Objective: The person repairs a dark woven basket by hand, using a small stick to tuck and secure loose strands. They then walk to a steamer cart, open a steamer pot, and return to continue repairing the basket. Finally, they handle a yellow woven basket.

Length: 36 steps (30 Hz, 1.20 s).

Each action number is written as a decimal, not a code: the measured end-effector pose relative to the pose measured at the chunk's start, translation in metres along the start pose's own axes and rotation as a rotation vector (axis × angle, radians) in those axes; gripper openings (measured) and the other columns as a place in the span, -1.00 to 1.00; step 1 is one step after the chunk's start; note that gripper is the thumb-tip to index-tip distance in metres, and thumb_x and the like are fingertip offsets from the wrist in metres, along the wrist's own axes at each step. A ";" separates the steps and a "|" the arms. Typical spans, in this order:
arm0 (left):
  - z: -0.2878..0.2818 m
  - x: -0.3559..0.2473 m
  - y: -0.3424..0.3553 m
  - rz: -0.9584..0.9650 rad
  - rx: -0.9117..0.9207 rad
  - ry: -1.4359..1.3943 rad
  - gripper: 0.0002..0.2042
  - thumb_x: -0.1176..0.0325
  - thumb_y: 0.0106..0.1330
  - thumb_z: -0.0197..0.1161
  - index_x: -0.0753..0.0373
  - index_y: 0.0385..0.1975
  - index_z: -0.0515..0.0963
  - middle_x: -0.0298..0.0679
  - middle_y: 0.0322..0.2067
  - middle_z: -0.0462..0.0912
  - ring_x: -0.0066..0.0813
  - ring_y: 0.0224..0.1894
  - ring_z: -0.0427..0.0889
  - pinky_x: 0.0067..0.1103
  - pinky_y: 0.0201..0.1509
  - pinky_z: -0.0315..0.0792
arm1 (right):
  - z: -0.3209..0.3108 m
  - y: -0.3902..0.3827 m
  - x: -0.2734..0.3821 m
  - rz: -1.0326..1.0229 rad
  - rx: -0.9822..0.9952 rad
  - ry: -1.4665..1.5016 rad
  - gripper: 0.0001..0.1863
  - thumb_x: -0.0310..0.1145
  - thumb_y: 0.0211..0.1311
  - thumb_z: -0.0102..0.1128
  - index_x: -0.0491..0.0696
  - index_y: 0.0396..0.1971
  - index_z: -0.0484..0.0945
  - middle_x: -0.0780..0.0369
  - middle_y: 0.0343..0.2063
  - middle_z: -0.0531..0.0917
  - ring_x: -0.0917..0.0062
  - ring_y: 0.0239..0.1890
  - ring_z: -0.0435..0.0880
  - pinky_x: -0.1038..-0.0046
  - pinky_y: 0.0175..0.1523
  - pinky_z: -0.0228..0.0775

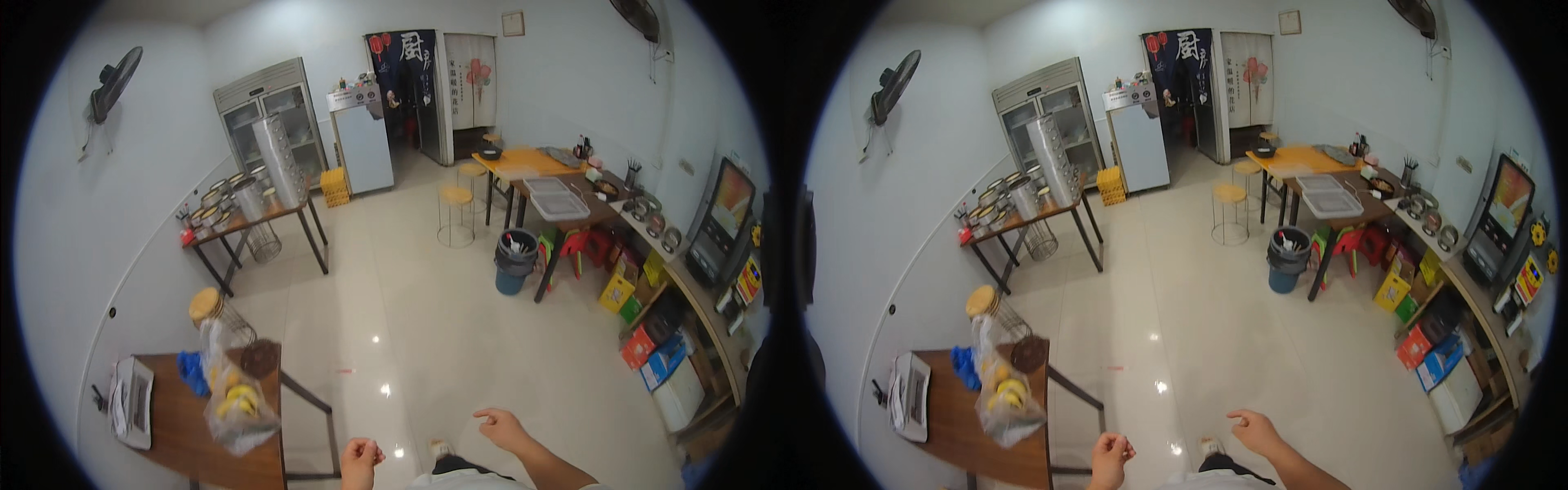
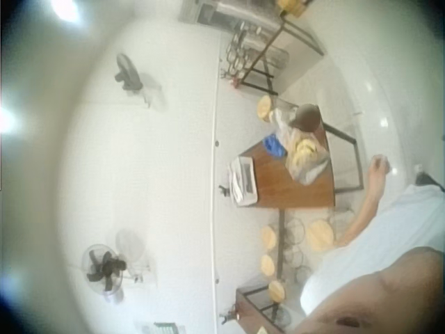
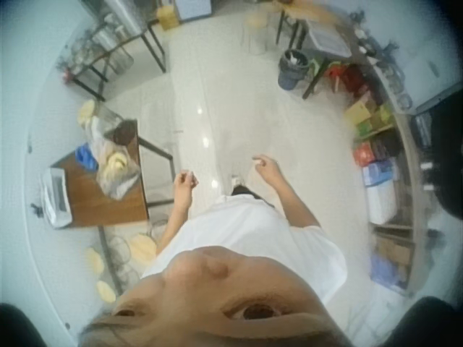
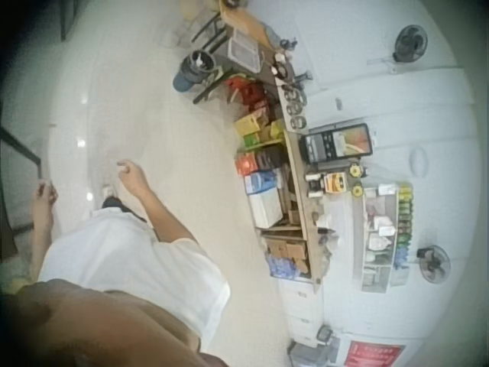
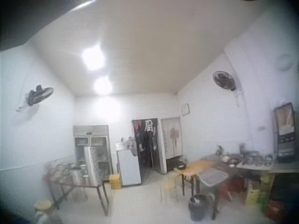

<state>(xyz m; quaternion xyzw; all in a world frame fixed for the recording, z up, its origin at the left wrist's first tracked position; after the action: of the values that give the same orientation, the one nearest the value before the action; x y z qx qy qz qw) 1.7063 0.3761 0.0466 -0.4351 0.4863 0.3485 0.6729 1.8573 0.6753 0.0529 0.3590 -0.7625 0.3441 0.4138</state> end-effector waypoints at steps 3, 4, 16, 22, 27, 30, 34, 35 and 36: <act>0.017 -0.028 0.090 -0.047 -0.003 0.014 -0.85 0.31 0.49 0.12 0.27 -0.21 0.46 -0.32 -0.47 0.49 -0.53 -0.35 0.49 -0.52 -0.18 0.48 | 0.002 0.114 0.048 -0.038 0.070 0.001 -0.61 -0.45 0.12 0.16 0.02 0.00 0.66 0.29 -0.62 0.51 0.59 -0.55 0.44 0.49 -0.35 0.38; 0.020 -0.044 0.123 -0.039 -0.019 0.020 -0.80 0.25 0.48 0.15 0.28 -0.22 0.51 -0.30 -0.45 0.53 -0.52 -0.35 0.49 -0.53 -0.16 0.47 | 0.005 0.154 0.071 -0.074 0.094 -0.021 -0.60 -0.46 0.11 0.15 0.01 -0.01 0.67 0.29 -0.62 0.50 0.58 -0.56 0.43 0.49 -0.35 0.37; -0.117 -0.145 0.434 0.006 -0.517 -0.025 -0.89 0.37 0.45 0.17 0.20 -0.35 0.46 -0.42 -0.57 0.42 -0.69 -0.58 0.33 -0.70 -0.53 0.19 | 0.064 0.530 0.213 -0.205 -0.143 0.191 -0.61 -0.63 0.05 0.11 -0.05 -0.10 0.67 0.37 -0.61 0.33 0.65 -0.55 0.30 0.56 -0.42 0.23; -0.091 -0.183 0.578 -0.055 -0.366 0.026 -0.90 0.40 0.46 0.16 0.25 -0.31 0.47 -0.38 -0.54 0.47 -0.65 -0.52 0.41 -0.67 -0.43 0.31 | 0.046 0.677 0.238 -0.031 -0.172 0.207 -0.59 -0.67 0.00 0.14 -0.13 -0.08 0.63 0.45 -0.59 0.29 0.74 -0.54 0.26 0.63 -0.43 0.19; -0.087 -0.211 0.698 -0.045 -0.299 0.122 -0.91 0.39 0.45 0.17 0.26 -0.27 0.49 -0.37 -0.51 0.51 -0.64 -0.50 0.43 -0.66 -0.42 0.33 | 0.065 0.804 0.267 -0.061 -0.193 0.197 -0.57 -0.68 0.00 0.14 -0.12 -0.06 0.61 0.44 -0.57 0.35 0.74 -0.52 0.33 0.64 -0.40 0.23; -0.089 -0.215 0.752 -0.019 -0.392 0.172 -0.90 0.38 0.44 0.18 0.27 -0.28 0.49 -0.37 -0.52 0.51 -0.66 -0.52 0.41 -0.68 -0.45 0.30 | 0.104 0.880 0.287 -0.034 -0.050 0.176 -0.56 -0.62 0.07 0.16 -0.07 0.02 0.59 0.40 -0.54 0.45 0.70 -0.47 0.42 0.57 -0.37 0.33; -0.087 -0.239 0.811 -0.159 -0.558 0.473 -0.72 0.16 0.45 0.19 0.30 -0.21 0.58 -0.30 -0.42 0.57 -0.52 -0.35 0.47 -0.55 -0.21 0.43 | 0.135 0.984 0.346 -0.140 0.270 0.239 -0.58 -0.58 0.16 0.13 -0.09 0.06 0.56 0.37 -0.45 0.51 0.67 -0.41 0.48 0.55 -0.28 0.39; -0.086 -0.243 0.829 -0.223 -0.635 0.475 -0.70 0.14 0.44 0.20 0.30 -0.21 0.60 -0.30 -0.41 0.58 -0.53 -0.36 0.47 -0.55 -0.23 0.41 | 0.139 1.007 0.360 -0.151 0.327 0.238 -0.59 -0.57 0.17 0.12 -0.09 0.06 0.56 0.37 -0.45 0.52 0.67 -0.41 0.49 0.55 -0.28 0.39; -0.083 -0.251 0.849 -0.212 -0.600 0.435 -0.70 0.14 0.44 0.20 0.30 -0.21 0.60 -0.31 -0.42 0.58 -0.53 -0.36 0.46 -0.55 -0.24 0.40 | 0.140 1.029 0.376 -0.206 0.350 0.253 -0.62 -0.55 0.20 0.11 -0.11 0.05 0.56 0.37 -0.45 0.51 0.67 -0.41 0.47 0.56 -0.28 0.38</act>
<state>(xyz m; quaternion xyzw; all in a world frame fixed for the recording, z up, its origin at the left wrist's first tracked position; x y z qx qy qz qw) 0.8480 0.6092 0.0649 -0.7242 0.4466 0.3032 0.4292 0.7970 0.9815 0.0895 0.4551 -0.5928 0.4694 0.4702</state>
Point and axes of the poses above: each hand's wrist, its own y-axis towards the middle knuckle, its own z-axis out of the palm, x = y × z, the point moved 5 cm from there along y, towards the middle knuckle
